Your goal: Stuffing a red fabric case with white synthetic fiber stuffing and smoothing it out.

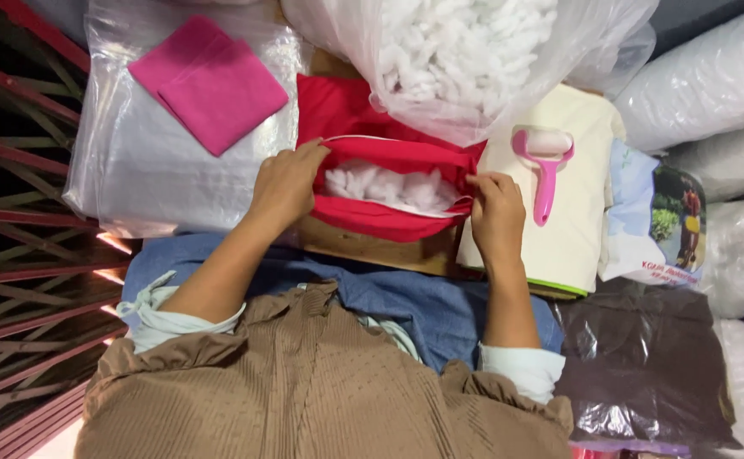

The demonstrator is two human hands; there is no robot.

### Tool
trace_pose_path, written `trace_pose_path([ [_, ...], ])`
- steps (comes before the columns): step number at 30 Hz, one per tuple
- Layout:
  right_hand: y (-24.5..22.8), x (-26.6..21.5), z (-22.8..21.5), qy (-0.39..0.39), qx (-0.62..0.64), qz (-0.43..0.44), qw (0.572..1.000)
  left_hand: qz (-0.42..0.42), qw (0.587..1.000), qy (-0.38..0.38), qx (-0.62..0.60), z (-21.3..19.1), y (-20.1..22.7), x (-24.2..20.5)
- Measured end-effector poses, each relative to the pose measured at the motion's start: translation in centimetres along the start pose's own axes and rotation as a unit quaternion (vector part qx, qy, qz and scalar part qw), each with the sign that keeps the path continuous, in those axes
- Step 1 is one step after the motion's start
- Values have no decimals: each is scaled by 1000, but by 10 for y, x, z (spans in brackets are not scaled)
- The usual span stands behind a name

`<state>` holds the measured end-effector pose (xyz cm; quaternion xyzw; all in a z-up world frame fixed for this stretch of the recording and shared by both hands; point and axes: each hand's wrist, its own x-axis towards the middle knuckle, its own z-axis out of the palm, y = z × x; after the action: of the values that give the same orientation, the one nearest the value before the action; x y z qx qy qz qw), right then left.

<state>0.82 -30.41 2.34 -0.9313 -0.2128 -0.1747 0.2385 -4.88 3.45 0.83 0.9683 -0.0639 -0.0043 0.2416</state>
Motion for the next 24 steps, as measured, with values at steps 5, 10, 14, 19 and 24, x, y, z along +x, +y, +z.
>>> trace_pose_path([
  [5,3,6,11,-48,-54,30,997,-39,997,-12,65,17,-1,8],
  [10,-2,13,16,-89,-100,58,989,-25,999,26,30,25,8,13],
  [14,-7,18,25,-174,-86,94,976,-24,998,55,8,44,8,24],
  [19,-1,25,28,-91,-62,98,989,-10,991,136,12,64,-11,49],
  [24,-31,23,4,13,-80,9,997,45,970,237,6,29,27,32],
])
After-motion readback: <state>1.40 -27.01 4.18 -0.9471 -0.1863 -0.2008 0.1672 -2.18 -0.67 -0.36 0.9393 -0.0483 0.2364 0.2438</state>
